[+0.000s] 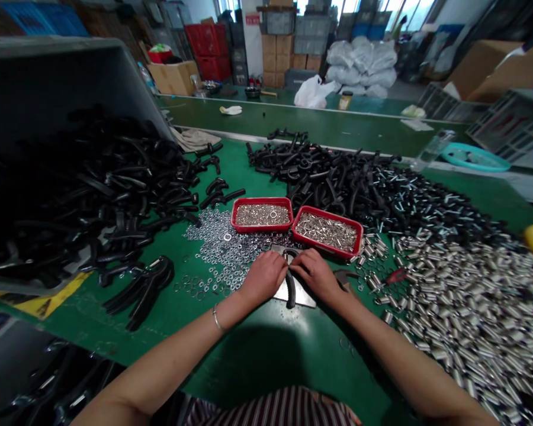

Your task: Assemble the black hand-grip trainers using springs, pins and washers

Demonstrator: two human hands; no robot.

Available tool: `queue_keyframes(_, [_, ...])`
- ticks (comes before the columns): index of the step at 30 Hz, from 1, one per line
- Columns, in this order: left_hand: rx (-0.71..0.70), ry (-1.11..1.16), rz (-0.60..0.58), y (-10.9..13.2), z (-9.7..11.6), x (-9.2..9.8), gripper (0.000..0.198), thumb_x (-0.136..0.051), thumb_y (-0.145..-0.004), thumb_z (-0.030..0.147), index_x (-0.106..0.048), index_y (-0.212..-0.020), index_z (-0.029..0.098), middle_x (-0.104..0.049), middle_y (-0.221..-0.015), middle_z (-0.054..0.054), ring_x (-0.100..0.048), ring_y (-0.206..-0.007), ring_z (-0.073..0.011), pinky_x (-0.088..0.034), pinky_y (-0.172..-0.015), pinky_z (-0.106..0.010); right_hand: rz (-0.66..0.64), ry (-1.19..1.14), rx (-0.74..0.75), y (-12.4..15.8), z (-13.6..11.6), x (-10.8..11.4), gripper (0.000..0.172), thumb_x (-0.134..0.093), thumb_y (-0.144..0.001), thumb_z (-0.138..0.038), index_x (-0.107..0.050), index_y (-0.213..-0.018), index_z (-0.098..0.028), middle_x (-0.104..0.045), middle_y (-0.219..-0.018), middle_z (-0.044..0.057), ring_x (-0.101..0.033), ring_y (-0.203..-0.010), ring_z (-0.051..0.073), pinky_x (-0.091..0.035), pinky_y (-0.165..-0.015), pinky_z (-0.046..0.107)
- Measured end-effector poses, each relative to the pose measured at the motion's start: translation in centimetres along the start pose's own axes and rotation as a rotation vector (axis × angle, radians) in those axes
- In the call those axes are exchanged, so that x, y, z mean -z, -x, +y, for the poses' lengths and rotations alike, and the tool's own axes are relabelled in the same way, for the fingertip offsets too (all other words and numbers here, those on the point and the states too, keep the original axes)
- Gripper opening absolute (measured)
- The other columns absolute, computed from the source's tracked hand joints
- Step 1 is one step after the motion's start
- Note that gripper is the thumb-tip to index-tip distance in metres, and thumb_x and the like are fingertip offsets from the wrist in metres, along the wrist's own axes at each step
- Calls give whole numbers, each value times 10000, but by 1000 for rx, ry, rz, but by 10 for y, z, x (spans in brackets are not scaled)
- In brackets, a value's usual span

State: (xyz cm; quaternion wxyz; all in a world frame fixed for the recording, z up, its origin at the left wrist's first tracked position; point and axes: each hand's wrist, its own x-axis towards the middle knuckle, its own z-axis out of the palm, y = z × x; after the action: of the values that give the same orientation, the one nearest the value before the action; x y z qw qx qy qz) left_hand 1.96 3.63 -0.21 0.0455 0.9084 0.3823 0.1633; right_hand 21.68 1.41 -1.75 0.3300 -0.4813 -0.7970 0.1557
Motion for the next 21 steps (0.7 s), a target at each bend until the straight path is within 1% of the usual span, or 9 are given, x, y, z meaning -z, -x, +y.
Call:
queue_keyframes(3, [45,56,-13,1,0,5,159,-493,-988,271,-588,-908,172,-629,-897,-71,-565,-911,-239,-430,-848,-381,-61,77,45,-3,2,2,164,-561,-982,-314,-627,-899,-189,-629,-886,73,-557,-886,228,-479,-807,353])
queue_keyframes(6, [56,79,-23,4,2,11,158,-495,-989,274,-593,-916,175,-637,-897,-67,-567,-917,-238,-418,-864,-383,-106,132,102,-5,6,5,196,-528,-997,-327,-611,-902,-176,-612,-885,84,-551,-868,224,-488,-778,342])
queue_keyframes(9, [45,104,-14,6,5,14,161,-479,-997,275,-596,-945,177,-648,-932,-68,-566,-939,-237,-402,-880,-389,-134,183,163,-5,9,8,210,-501,-1009,-319,-600,-895,-173,-602,-872,89,-549,-852,225,-495,-770,347])
queue_keyframes(11, [43,115,-4,5,5,14,157,-479,-997,276,-595,-957,177,-653,-948,-67,-564,-948,-237,-395,-884,-391,-129,211,183,-4,10,10,211,-486,-1015,-304,-594,-893,-171,-600,-860,92,-549,-845,226,-495,-768,348])
queue_keyframes(16, [45,95,20,-3,4,7,171,-469,-998,274,-593,-929,180,-648,-941,-66,-552,-956,-243,-387,-887,-399,-83,261,139,-3,10,10,230,-468,-1025,-321,-578,-878,-183,-592,-848,83,-558,-827,218,-490,-732,323])
queue_keyframes(21, [28,66,19,-13,4,2,162,-464,-991,246,-598,-930,178,-645,-946,-68,-543,-964,-241,-386,-893,-400,-81,352,109,-1,13,8,266,-448,-1031,-340,-585,-878,-171,-596,-865,91,-564,-839,219,-486,-718,311])
